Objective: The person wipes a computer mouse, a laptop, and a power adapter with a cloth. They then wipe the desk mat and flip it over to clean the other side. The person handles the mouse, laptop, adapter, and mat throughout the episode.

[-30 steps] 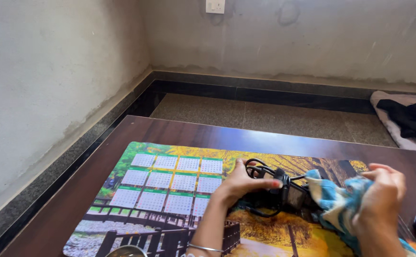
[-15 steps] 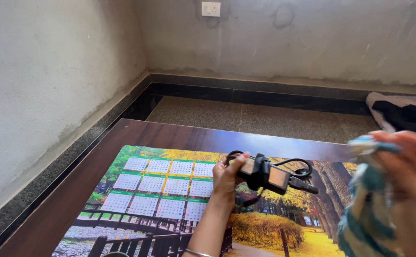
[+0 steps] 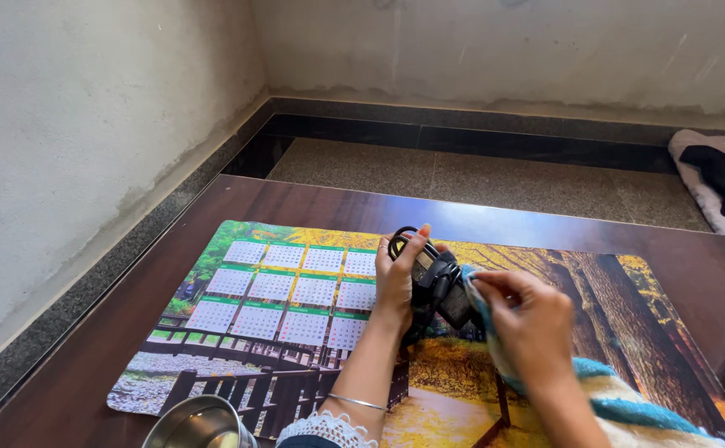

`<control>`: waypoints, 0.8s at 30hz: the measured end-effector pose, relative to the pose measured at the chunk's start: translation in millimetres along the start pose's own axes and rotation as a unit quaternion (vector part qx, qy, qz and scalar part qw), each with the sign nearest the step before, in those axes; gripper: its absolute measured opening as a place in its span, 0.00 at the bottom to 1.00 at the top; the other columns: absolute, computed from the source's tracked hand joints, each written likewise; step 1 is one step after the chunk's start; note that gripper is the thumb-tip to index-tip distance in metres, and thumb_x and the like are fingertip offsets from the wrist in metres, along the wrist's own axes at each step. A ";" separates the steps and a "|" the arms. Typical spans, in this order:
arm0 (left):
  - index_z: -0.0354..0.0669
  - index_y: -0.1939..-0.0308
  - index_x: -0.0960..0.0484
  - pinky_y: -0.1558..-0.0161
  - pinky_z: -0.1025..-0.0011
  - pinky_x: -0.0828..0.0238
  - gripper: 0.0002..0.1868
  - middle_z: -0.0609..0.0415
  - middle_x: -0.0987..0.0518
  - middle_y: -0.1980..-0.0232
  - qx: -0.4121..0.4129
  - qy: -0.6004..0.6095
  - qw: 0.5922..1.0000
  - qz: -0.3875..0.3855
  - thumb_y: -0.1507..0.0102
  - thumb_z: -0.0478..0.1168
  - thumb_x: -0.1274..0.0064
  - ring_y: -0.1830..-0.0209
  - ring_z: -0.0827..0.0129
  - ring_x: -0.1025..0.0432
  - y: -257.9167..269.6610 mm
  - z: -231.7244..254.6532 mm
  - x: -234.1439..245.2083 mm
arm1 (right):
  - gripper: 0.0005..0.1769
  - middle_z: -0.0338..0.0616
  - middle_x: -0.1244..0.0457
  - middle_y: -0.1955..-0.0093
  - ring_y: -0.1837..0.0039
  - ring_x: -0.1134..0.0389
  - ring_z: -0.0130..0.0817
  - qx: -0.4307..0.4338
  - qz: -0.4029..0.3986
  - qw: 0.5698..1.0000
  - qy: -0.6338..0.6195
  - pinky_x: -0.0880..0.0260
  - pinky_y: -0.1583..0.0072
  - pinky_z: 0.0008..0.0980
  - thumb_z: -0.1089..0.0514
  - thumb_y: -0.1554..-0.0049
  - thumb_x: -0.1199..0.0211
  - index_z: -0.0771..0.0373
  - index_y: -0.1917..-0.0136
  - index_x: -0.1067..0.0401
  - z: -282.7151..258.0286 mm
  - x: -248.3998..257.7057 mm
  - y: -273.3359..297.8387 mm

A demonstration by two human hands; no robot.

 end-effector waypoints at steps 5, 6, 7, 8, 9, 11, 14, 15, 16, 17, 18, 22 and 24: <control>0.38 0.57 0.26 0.72 0.74 0.21 0.16 0.43 0.18 0.66 -0.005 -0.029 0.998 0.054 0.42 0.40 0.37 0.75 0.68 0.22 -10.9 -4.2 15.0 | 0.08 0.45 0.28 0.55 0.53 0.27 0.40 0.191 0.066 0.979 0.024 0.27 0.49 0.38 0.62 0.49 0.31 0.59 0.54 0.18 -52.1 -9.0 37.0; 0.37 0.57 0.26 0.73 0.74 0.22 0.16 0.43 0.18 0.66 -0.011 -0.040 0.997 0.059 0.42 0.40 0.38 0.75 0.68 0.23 -12.5 -5.7 19.0 | 0.09 0.46 0.29 0.55 0.52 0.28 0.43 0.238 0.073 0.967 0.048 0.29 0.48 0.41 0.63 0.51 0.31 0.61 0.55 0.18 -63.2 -10.7 44.6; 0.36 0.56 0.26 0.72 0.75 0.22 0.16 0.45 0.18 0.66 -0.020 -0.050 0.996 0.073 0.42 0.40 0.37 0.75 0.68 0.23 -14.2 -6.8 23.4 | 0.10 0.47 0.29 0.55 0.52 0.29 0.44 0.234 0.087 0.966 0.060 0.30 0.47 0.41 0.63 0.50 0.31 0.61 0.53 0.18 -64.4 -8.3 45.4; 0.36 0.56 0.26 0.72 0.75 0.22 0.17 0.46 0.18 0.65 -0.030 -0.062 0.994 0.086 0.42 0.40 0.37 0.74 0.69 0.23 -16.5 -6.8 26.9 | 0.12 0.48 0.30 0.54 0.52 0.30 0.45 0.230 0.103 0.965 0.072 0.30 0.47 0.42 0.63 0.50 0.31 0.62 0.50 0.19 -65.6 -5.5 44.3; 0.36 0.55 0.25 0.71 0.76 0.21 0.17 0.48 0.19 0.65 -0.040 -0.074 0.992 0.099 0.43 0.39 0.37 0.74 0.69 0.23 -17.9 -6.7 30.3 | 0.14 0.48 0.30 0.54 0.51 0.31 0.46 0.225 0.119 0.963 0.083 0.31 0.47 0.43 0.63 0.49 0.31 0.62 0.48 0.19 -66.3 -2.3 42.7; 0.35 0.54 0.25 0.71 0.76 0.22 0.19 0.49 0.19 0.64 -0.047 -0.083 0.988 0.120 0.43 0.40 0.37 0.73 0.71 0.23 -19.0 -11.0 35.1 | 0.13 0.48 0.30 0.53 0.52 0.30 0.45 0.180 0.128 0.973 0.068 0.30 0.47 0.42 0.61 0.46 0.30 0.61 0.47 0.19 -56.8 4.8 31.8; 0.34 0.53 0.26 0.71 0.75 0.23 0.21 0.48 0.19 0.65 -0.050 -0.059 0.990 0.122 0.44 0.41 0.38 0.73 0.70 0.23 -19.1 -18.3 38.5 | 0.13 0.48 0.31 0.53 0.51 0.30 0.45 0.170 0.117 0.976 0.063 0.30 0.48 0.41 0.61 0.45 0.29 0.59 0.46 0.19 -51.4 2.3 33.2; 0.33 0.53 0.26 0.72 0.75 0.23 0.21 0.47 0.19 0.65 -0.052 -0.043 0.991 0.117 0.44 0.41 0.38 0.73 0.69 0.23 -20.2 -20.0 38.1 | 0.13 0.49 0.31 0.53 0.51 0.30 0.45 0.179 0.110 0.976 0.064 0.30 0.48 0.40 0.61 0.45 0.29 0.59 0.45 0.19 -51.8 -0.4 36.7; 0.33 0.53 0.26 0.71 0.75 0.23 0.21 0.47 0.20 0.64 -0.059 -0.053 0.988 0.132 0.44 0.41 0.37 0.72 0.70 0.24 -21.5 -18.3 40.4 | 0.15 0.49 0.31 0.53 0.51 0.30 0.46 0.216 0.098 0.969 0.075 0.30 0.48 0.41 0.61 0.47 0.29 0.60 0.45 0.20 -57.7 -4.4 43.0; 0.32 0.53 0.26 0.70 0.75 0.24 0.21 0.47 0.20 0.63 -0.066 -0.063 0.985 0.147 0.44 0.41 0.36 0.71 0.70 0.25 -22.5 -16.0 42.7 | 0.17 0.50 0.31 0.52 0.51 0.30 0.47 0.252 0.085 0.960 0.085 0.30 0.49 0.41 0.61 0.50 0.29 0.62 0.45 0.20 -63.3 -8.3 50.0; 0.32 0.53 0.26 0.69 0.75 0.25 0.22 0.47 0.20 0.62 -0.073 -0.073 0.982 0.161 0.44 0.40 0.35 0.70 0.70 0.25 -23.1 -13.2 44.7 | 0.19 0.51 0.31 0.52 0.51 0.30 0.48 0.287 0.074 0.950 0.095 0.30 0.49 0.41 0.61 0.52 0.30 0.63 0.45 0.20 -68.5 -12.3 56.9; 0.36 0.53 0.25 0.65 0.75 0.26 0.22 0.50 0.21 0.60 -0.055 -0.141 0.973 0.175 0.44 0.43 0.35 0.66 0.72 0.26 -17.6 -12.3 46.8 | 0.15 0.49 0.31 0.53 0.58 0.30 0.42 0.198 0.068 0.976 0.051 0.29 0.55 0.38 0.63 0.47 0.31 0.58 0.45 0.19 -42.9 -6.3 46.9; 0.36 0.53 0.25 0.64 0.74 0.25 0.22 0.51 0.21 0.61 -0.039 -0.119 0.978 0.164 0.45 0.44 0.36 0.66 0.70 0.26 -15.9 -14.3 43.9 | 0.13 0.48 0.31 0.54 0.61 0.30 0.41 0.127 0.093 0.988 0.000 0.29 0.57 0.37 0.62 0.44 0.30 0.57 0.44 0.19 -24.7 2.3 35.8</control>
Point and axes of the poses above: each hand's wrist, its own y-axis away from the middle knuckle, its own x-axis out of the back of the hand, z = x × y, the point moved 10 cm from there along -y, towards the middle knuckle
